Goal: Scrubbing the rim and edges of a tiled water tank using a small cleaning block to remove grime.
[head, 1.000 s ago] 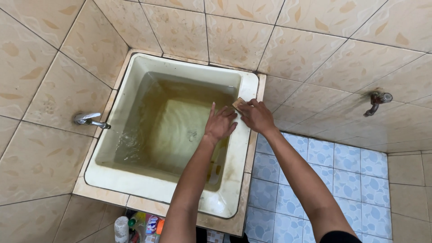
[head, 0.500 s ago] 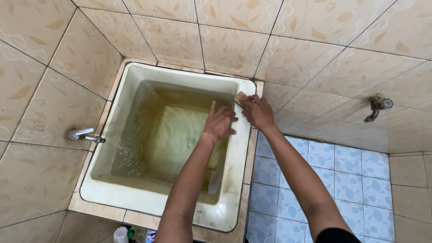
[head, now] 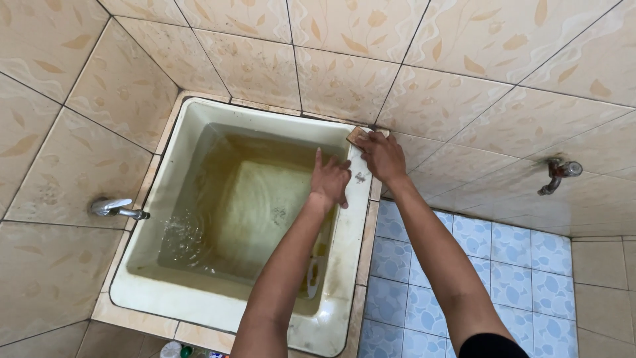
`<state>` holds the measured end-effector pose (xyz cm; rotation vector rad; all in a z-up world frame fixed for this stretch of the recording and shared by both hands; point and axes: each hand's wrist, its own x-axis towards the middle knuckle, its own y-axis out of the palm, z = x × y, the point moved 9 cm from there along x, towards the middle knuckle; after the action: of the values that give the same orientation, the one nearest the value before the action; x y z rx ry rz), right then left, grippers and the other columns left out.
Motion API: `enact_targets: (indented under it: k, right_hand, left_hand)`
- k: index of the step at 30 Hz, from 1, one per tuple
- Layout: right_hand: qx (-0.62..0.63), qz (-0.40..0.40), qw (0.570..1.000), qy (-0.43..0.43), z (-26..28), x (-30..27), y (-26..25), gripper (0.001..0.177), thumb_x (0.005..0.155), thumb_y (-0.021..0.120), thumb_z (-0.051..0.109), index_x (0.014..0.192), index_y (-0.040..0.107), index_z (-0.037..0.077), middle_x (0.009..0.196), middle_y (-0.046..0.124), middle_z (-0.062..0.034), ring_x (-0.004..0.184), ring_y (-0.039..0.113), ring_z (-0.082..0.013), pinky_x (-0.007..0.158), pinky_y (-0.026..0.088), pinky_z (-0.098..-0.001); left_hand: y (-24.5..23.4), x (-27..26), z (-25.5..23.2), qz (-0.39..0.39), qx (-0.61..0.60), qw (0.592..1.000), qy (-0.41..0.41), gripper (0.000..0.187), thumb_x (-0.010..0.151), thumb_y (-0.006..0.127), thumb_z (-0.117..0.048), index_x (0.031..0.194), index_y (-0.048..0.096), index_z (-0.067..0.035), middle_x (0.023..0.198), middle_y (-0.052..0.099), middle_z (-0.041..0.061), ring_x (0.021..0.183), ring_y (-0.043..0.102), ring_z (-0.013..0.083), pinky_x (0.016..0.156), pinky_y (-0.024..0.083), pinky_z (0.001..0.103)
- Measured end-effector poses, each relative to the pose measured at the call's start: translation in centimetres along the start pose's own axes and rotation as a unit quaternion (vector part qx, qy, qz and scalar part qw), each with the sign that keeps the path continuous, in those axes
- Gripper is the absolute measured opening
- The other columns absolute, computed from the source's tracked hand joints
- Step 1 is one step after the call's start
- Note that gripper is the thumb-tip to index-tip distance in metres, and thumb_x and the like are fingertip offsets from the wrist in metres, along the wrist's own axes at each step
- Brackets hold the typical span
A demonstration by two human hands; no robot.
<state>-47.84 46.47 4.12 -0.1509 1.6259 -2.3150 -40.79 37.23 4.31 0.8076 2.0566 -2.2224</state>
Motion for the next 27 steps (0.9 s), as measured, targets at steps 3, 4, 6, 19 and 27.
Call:
enact_targets:
  k: [3,4,6,19,27]
  right_hand:
    - [0.024,0.038,0.999,0.006,0.7,-1.2,0.0,0.038,0.083,0.064,0.021,0.12,0.063,0.029,0.129,0.052,-0.0099,0.112,0.051,-0.0384,0.089,0.048,-0.0439]
    - [0.025,0.038,0.999,0.008,1.0,-1.8,-0.5,0.038,0.083,0.064,0.021,0.12,0.063,0.029,0.129,0.052,-0.0099,0.112,0.051,-0.0384,0.089,0.048,-0.0439]
    - [0.052,0.05,0.997,0.005,1.9,-2.8,-1.6,0.036,0.083,0.064,0.022,0.118,0.065,0.026,0.13,0.051,-0.0111,0.113,0.05,-0.0405,0.091,0.047,-0.0462]
    - [0.012,0.044,0.998,-0.035,-0.1,0.1,-0.4,0.039,0.083,0.063,0.019,0.12,0.063,0.029,0.129,0.052,-0.0096,0.114,0.05,-0.0394,0.094,0.045,-0.045]
    - [-0.006,0.068,0.997,-0.047,1.1,-0.5,0.0,0.036,0.082,0.065,0.022,0.117,0.065,0.028,0.127,0.053,-0.0065,0.113,0.052,-0.0357,0.093,0.046,-0.0419]
  left_hand:
    - [-0.3,0.5,-0.1,-0.004,-0.005,1.0,-0.004,0.068,0.057,0.081,-0.046,0.117,0.061,-0.021,0.135,0.05,-0.008,0.13,0.04,0.0215,0.113,0.009,0.061]
    - [0.1,0.7,0.0,-0.003,-0.005,1.0,-0.002,0.068,0.057,0.081,-0.046,0.117,0.061,-0.021,0.135,0.05,-0.008,0.13,0.04,0.0215,0.113,0.009,0.061]
    - [0.8,1.1,0.3,-0.002,-0.028,1.0,-0.003,0.069,0.056,0.082,-0.046,0.116,0.062,-0.022,0.135,0.05,-0.008,0.128,0.043,0.0213,0.113,0.009,0.061]
    - [2.9,3.3,1.8,-0.043,-0.175,0.984,-0.01,0.037,0.081,0.06,-0.039,0.11,0.066,-0.018,0.128,0.058,-0.003,0.126,0.046,0.0232,0.113,0.008,0.059]
    - [2.4,3.0,1.9,-0.039,-0.17,0.985,-0.005,0.036,0.085,0.054,-0.037,0.113,0.065,-0.017,0.13,0.057,-0.001,0.127,0.045,0.0245,0.113,0.008,0.058]
